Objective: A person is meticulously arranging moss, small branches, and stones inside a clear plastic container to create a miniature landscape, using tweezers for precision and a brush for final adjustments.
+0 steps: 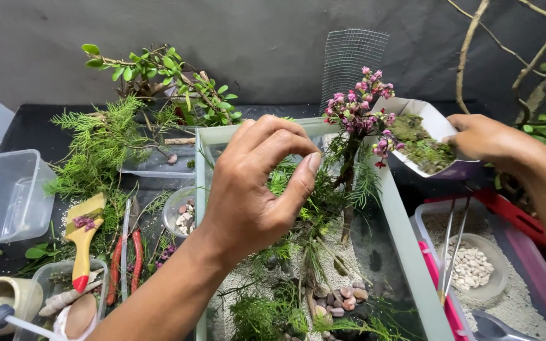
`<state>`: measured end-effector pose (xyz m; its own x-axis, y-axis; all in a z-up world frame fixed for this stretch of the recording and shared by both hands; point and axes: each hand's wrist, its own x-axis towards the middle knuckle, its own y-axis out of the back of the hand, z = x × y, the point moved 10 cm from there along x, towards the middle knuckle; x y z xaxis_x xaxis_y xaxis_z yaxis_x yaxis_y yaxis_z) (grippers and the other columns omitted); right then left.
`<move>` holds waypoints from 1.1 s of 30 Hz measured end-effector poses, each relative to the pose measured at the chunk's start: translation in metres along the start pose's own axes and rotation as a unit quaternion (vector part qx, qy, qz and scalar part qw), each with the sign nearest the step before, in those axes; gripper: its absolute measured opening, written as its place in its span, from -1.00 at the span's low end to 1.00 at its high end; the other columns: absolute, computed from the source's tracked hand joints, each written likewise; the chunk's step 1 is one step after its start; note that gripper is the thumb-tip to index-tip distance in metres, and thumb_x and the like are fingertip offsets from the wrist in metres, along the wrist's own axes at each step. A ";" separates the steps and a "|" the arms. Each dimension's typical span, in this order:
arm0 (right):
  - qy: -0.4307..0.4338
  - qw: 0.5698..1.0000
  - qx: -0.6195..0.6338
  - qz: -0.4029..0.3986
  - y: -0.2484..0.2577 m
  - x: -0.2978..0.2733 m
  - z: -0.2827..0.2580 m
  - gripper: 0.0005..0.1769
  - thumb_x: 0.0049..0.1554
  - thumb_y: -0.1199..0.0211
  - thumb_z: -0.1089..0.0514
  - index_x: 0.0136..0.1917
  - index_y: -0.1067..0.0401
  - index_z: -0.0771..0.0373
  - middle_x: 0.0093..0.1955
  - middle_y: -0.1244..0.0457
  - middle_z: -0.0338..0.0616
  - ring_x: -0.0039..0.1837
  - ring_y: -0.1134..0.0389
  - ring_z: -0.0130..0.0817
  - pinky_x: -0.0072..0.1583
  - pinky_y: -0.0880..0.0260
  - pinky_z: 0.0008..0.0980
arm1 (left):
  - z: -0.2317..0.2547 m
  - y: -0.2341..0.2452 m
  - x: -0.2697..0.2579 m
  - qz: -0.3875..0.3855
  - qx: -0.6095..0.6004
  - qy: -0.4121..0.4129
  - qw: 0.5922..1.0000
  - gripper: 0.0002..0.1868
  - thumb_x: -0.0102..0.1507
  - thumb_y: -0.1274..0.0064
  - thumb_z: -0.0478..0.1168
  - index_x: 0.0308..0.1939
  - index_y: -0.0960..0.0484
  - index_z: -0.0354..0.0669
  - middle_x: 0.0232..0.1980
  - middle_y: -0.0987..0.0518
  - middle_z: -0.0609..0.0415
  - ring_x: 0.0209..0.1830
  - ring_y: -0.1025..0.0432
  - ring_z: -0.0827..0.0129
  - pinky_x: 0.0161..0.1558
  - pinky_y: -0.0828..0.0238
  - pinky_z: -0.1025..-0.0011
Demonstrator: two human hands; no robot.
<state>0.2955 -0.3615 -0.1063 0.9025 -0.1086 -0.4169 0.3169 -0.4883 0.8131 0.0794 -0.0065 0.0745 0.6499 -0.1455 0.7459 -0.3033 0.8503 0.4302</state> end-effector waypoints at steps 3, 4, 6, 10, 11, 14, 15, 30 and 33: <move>0.032 0.999 0.022 0.016 0.010 0.006 0.024 -0.70 0.22 0.02 0.43 0.11 -0.51 0.43 -0.09 -0.37 0.13 -0.17 -0.26 -0.09 -0.23 -0.12 -0.15 | 0.001 0.001 0.000 0.005 0.002 -0.001 1.000 -0.86 0.35 0.03 -0.26 -0.23 -0.59 -0.24 -0.17 -0.57 -0.01 -0.18 -0.42 0.23 -0.06 -0.28 0.27; 0.035 0.998 0.036 0.022 0.014 0.005 0.032 -0.78 0.28 -0.06 0.36 0.09 -0.51 0.42 -0.14 -0.36 0.14 -0.20 -0.28 -0.09 -0.26 -0.16 -0.12 | 0.002 0.002 0.000 0.009 0.003 -0.002 1.000 -0.86 0.34 0.03 -0.27 -0.24 -0.59 -0.24 -0.18 -0.57 -0.02 -0.16 -0.44 0.23 -0.04 -0.30 0.27; 0.033 0.999 -0.002 0.019 0.024 0.006 0.047 -0.72 0.29 -0.05 0.35 0.19 -0.51 0.38 -0.02 -0.41 0.14 -0.12 -0.33 -0.07 -0.18 -0.22 -0.11 | 0.001 0.002 0.000 0.010 0.003 0.003 1.000 -0.87 0.34 0.02 -0.27 -0.24 -0.59 -0.23 -0.17 -0.58 -0.01 -0.15 -0.44 0.23 -0.04 -0.31 0.27; 0.013 0.996 -0.087 0.031 0.038 0.017 0.096 -0.72 0.31 -0.15 0.25 0.24 -0.55 0.29 0.14 -0.48 0.10 0.11 -0.42 -0.07 0.14 -0.30 -0.11 | 0.000 0.003 -0.002 0.016 -0.003 0.009 1.000 -0.86 0.34 0.03 -0.26 -0.24 -0.59 -0.23 -0.18 -0.58 -0.01 -0.15 -0.45 0.24 -0.05 -0.33 0.29; 0.013 0.996 -0.087 0.031 0.040 0.024 0.120 -0.72 0.31 -0.15 0.25 0.24 -0.55 0.29 0.14 -0.48 0.10 0.11 -0.42 -0.07 0.14 -0.30 -0.11 | -0.001 0.003 -0.003 0.016 -0.003 0.009 1.000 -0.86 0.34 0.03 -0.26 -0.24 -0.59 -0.23 -0.18 -0.58 -0.01 -0.15 -0.45 0.24 -0.05 -0.33 0.29; 0.071 0.970 -0.208 0.103 0.051 0.033 0.175 -0.58 0.20 -0.26 0.08 0.33 -0.52 0.01 0.19 -0.49 -0.15 0.22 -0.45 -0.25 0.22 -0.31 -0.21 | -0.002 0.002 -0.004 0.017 0.006 0.009 1.000 -0.85 0.34 0.04 -0.23 -0.21 -0.59 -0.22 -0.16 -0.60 -0.02 -0.13 -0.45 0.25 -0.07 -0.35 0.29; 0.149 0.978 -0.072 0.124 0.051 0.027 0.185 -0.58 0.15 -0.27 0.22 0.29 -0.51 0.22 0.06 -0.42 -0.07 0.08 -0.36 -0.25 0.10 -0.27 -0.23 | -0.001 0.003 -0.004 0.020 0.004 0.009 1.000 -0.85 0.34 0.04 -0.23 -0.21 -0.58 -0.22 -0.16 -0.60 -0.02 -0.13 -0.46 0.25 -0.06 -0.35 0.29; 0.225 0.973 -0.044 -0.023 0.033 -0.193 -0.073 -0.72 0.19 -0.12 0.10 0.14 -0.53 0.05 -0.17 -0.55 -0.21 -0.15 -0.49 -0.35 -0.04 -0.36 -0.35 | -0.008 0.026 -0.004 0.058 -0.116 0.192 0.973 -0.75 0.34 0.07 -0.04 -0.17 -0.55 -0.12 -0.29 -0.51 0.15 -0.45 -0.40 0.49 -0.44 -0.33 0.52; 0.221 0.945 -0.231 -0.067 0.010 -0.214 -0.146 -0.76 0.27 -0.04 -0.12 0.12 -0.46 -0.13 -0.14 -0.52 -0.38 -0.12 -0.46 -0.42 0.06 -0.37 -0.35 | -0.027 0.002 -0.017 -0.049 -0.273 0.350 0.895 -0.40 0.20 0.13 0.21 0.06 -0.46 -0.20 -0.14 -0.52 0.05 -0.58 -0.47 0.50 -0.67 -0.41 0.56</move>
<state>0.1479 -0.2171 0.0501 0.8471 0.3492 -0.4007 0.4377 -0.0308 0.8986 0.0863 0.0112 0.0485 0.9898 -0.0440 0.1354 0.0414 0.9989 0.0217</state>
